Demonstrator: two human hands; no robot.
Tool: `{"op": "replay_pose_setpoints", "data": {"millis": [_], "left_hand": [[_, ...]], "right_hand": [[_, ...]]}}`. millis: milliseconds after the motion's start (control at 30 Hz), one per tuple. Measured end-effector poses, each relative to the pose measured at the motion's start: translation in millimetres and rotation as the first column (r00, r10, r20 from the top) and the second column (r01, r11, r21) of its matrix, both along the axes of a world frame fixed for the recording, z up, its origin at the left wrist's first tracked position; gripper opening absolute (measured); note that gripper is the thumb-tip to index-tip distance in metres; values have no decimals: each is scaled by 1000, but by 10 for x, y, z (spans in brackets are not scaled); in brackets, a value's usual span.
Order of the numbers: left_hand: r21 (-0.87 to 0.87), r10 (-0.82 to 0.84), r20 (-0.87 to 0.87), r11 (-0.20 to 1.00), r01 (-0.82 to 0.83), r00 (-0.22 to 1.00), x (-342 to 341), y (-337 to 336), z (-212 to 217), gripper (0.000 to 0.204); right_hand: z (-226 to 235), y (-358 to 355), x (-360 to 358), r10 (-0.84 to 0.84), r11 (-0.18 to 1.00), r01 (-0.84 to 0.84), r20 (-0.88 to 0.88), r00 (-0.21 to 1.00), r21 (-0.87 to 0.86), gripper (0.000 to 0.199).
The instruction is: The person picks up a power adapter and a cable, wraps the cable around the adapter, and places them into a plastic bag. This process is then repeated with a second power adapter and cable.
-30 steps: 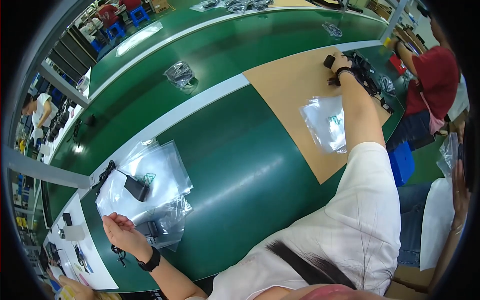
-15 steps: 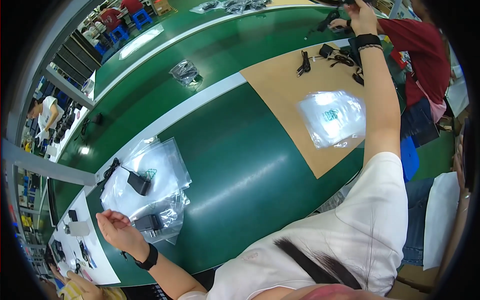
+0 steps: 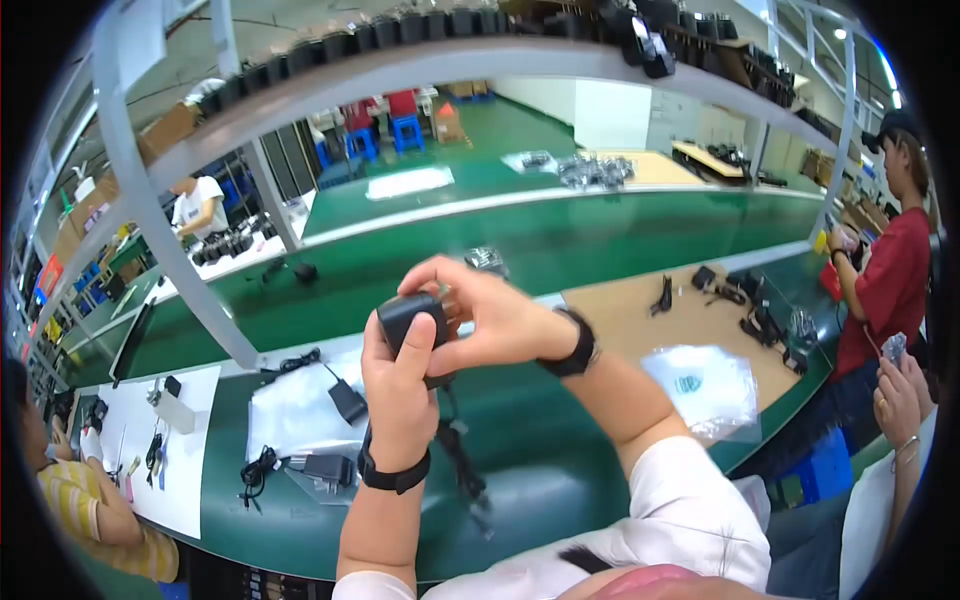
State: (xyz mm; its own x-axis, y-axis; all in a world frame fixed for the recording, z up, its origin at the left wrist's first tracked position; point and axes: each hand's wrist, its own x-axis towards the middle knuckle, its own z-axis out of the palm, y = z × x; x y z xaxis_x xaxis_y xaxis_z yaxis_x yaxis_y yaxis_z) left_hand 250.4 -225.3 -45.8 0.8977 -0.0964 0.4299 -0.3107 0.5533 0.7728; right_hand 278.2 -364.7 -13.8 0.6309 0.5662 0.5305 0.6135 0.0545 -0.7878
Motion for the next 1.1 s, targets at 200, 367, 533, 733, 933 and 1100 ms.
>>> {"op": "replay_pose_setpoints", "data": {"millis": [200,367,533,733,933,1100], "left_hand": [[-321,456,151,862,-393,877,-54,341,114,45],[-404,456,179,842,-357,872,67,637,143,47],[-209,260,47,947,-245,965,245,851,-19,25],[57,234,-53,971,-231,971,328,678,-385,32],[74,253,-69,966,-248,965,358,609,-487,35],[145,343,-18,930,-337,939,333,607,-536,37]], "right_hand": [[-451,223,173,5,999,0,-125,992,38,82],[-1064,679,198,186,976,-102,-485,855,194,65],[-888,414,486,139,903,91,-486,863,420,34],[-827,579,328,130,889,119,-492,861,443,29],[-857,612,290,-51,901,211,-388,920,379,31],[-951,633,261,-150,958,213,-300,942,190,37]]}}
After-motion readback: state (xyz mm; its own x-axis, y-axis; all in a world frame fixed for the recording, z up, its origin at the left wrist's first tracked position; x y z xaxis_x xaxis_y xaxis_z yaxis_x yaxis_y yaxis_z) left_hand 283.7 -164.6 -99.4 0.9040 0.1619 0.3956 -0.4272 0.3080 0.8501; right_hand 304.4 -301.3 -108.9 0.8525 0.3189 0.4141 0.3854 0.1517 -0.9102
